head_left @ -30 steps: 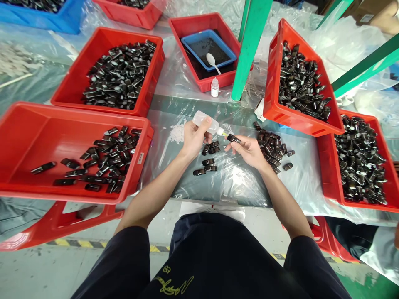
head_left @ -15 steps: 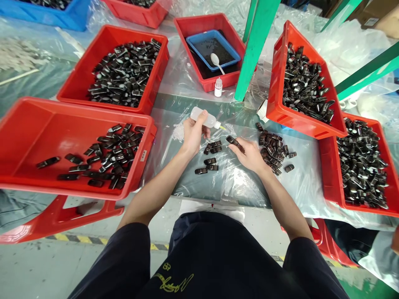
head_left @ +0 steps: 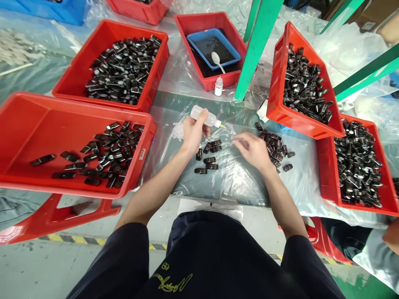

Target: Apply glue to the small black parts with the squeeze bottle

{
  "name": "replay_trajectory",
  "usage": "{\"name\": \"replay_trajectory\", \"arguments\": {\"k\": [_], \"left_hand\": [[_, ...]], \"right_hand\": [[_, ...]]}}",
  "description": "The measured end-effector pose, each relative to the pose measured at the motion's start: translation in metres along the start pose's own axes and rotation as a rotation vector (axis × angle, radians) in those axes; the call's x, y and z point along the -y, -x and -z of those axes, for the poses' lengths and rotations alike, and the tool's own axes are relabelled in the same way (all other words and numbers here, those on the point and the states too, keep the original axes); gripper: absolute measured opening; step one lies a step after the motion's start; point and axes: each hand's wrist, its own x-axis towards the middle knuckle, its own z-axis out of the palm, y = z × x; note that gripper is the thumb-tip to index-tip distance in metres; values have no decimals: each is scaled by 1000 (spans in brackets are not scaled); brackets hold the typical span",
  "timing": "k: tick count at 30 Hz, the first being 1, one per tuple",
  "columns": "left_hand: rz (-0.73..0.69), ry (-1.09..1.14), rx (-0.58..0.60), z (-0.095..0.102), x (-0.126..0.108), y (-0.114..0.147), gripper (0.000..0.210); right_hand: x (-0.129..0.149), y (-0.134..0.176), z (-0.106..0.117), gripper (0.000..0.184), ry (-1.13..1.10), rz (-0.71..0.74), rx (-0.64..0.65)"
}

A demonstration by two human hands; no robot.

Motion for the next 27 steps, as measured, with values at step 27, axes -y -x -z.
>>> {"name": "replay_trajectory", "arguments": {"k": [27], "left_hand": [[-3, 2, 8, -3, -5, 5, 59]], "right_hand": [[-6, 3, -2, 14, -126, -42, 37]]}}
